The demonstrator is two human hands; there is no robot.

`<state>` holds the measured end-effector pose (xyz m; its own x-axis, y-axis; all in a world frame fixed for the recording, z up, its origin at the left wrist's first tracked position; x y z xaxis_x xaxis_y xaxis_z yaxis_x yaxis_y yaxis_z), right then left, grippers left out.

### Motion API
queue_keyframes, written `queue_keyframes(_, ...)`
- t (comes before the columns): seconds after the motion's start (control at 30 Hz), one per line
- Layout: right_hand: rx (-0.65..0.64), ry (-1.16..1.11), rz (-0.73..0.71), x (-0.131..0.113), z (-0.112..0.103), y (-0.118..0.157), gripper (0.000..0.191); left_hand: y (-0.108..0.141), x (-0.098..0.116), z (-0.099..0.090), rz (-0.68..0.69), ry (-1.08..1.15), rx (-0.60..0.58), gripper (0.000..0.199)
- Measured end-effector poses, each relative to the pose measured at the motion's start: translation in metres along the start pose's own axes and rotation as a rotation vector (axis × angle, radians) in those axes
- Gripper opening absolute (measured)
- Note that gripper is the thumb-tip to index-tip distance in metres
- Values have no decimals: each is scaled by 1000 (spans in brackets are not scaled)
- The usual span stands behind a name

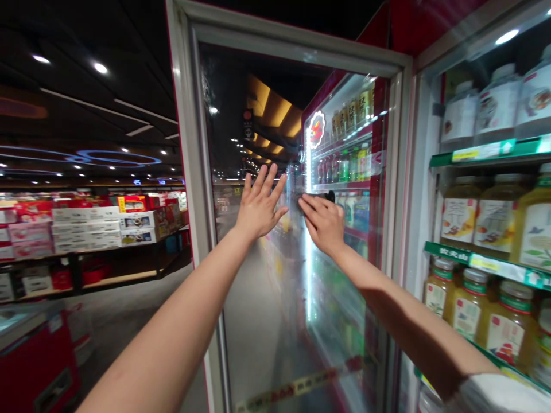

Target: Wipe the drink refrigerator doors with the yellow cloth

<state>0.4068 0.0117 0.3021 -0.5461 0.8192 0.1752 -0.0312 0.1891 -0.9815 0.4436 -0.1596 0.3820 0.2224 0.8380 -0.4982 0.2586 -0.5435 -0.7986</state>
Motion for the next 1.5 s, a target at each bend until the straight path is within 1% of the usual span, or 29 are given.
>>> queue_keyframes(0.07, -121, -18, -139, -11, 2, 24, 46, -3, -6, 2, 15, 26, -36, 75)
queue_keyframes(0.1, -154, -22, -155, -10, 1, 32, 46, -4, -9, 2, 28, 40, -57, 76)
queue_keyframes(0.13, -159, -21, -125, -5, 0, 35, 47, -5, -12, 1, 44, 51, -80, 76)
queue_keyframes(0.17, -136, -16, -56, 2, -1, 32, 48, -4, -14, 0, 61, 58, -106, 77)
queue_keyframes(0.23, -39, -2, 128, 15, -3, 16, 49, 2, -17, -4, 88, 60, -161, 78)
queue_keyframes(0.27, 8, 3, 207, 16, -2, 5, 50, 9, -18, -7, 92, 55, -187, 79)
queue_keyframes(0.33, 55, 5, 292, 6, 4, -14, 51, 31, -18, -14, 73, 34, -216, 78)
queue_keyframes(0.37, 48, 0, 294, -5, 8, -20, 52, 45, -17, -18, 51, 20, -215, 77)
queue_keyframes(0.43, -23, -22, 222, -32, 15, -21, 53, 78, -14, -25, -4, -10, -187, 75)
queue_keyframes(0.5, -130, -59, 91, -56, 18, -7, 55, 110, -13, -31, -59, -24, -161, 74)
queue_keyframes(0.53, -179, -79, 26, -64, 18, 2, 56, 124, -13, -32, -81, -25, -159, 74)
queue_keyframes(0.6, -226, -106, -44, -65, 15, 19, 53, 146, -16, -32, -106, -26, -177, 75)
queue_keyframes(0.63, -214, -107, -32, -60, 13, 23, 51, 153, -17, -31, -106, -29, -190, 75)
queue_keyframes(0.67, -175, -99, 14, -52, 11, 23, 49, 158, -19, -31, -100, -35, -201, 76)
queue_keyframes(0.77, 16, -47, 255, -35, 9, 2, 49, 163, -23, -29, -70, -50, -205, 75)
queue_keyframes(0.83, 87, -29, 345, -41, 13, -16, 51, 163, -24, -29, -62, -49, -202, 73)
queue_keyframes(0.87, 82, -27, 341, -50, 16, -23, 52, 162, -24, -29, -60, -46, -206, 72)
queue_keyframes(0.93, 2, -36, 240, -72, 23, -27, 53, 162, -24, -29, -55, -41, -216, 70)
queue_keyframes(1.0, -117, -53, 69, -89, 25, -15, 52, 164, -23, -30, -48, -44, -219, 69)
queue_keyframes(1.07, -199, -69, -61, -91, 22, 2, 51, 166, -23, -29, -36, -55, -213, 68)
queue_keyframes(1.1, -211, -69, -76, -85, 19, 7, 50, 167, -23, -29, -28, -60, -210, 67)
queue_keyframes(1.13, -201, -62, -54, -76, 17, 7, 50, 169, -22, -29, -21, -66, -207, 67)
queue_keyframes(1.17, -172, -51, 1, -66, 14, 3, 49, 170, -22, -29, -15, -72, -204, 67)
queue_keyframes(1.23, -74, -26, 156, -49, 12, -20, 49, 171, -21, -29, -11, -81, -201, 67)
queue_keyframes(1.3, 22, -22, 270, -47, 13, -51, 51, 171, -21, -29, -13, -85, -198, 67)
queue_keyframes(1.33, 47, -27, 287, -53, 14, -65, 53, 172, -20, -29, -13, -84, -197, 67)
queue_keyframes(1.4, 25, -39, 225, -74, 20, -81, 55, 174, -20, -29, -14, -78, -198, 67)
queue_keyframes(1.43, -17, -44, 157, -87, 22, -81, 56, 176, -19, -29, -14, -76, -200, 67)
queue_keyframes(1.5, -134, -46, -18, -111, 25, -66, 58, 181, -19, -28, -15, -74, -210, 69)
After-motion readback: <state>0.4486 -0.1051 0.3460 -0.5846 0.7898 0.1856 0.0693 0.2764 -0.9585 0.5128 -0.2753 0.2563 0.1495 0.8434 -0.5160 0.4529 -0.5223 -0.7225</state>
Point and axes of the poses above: each hand's wrist, its own y-axis away from the middle knuckle, its own z-axis out of the palm, x = y × z, the point moved 5 cm from there along -y, towards the middle knuckle
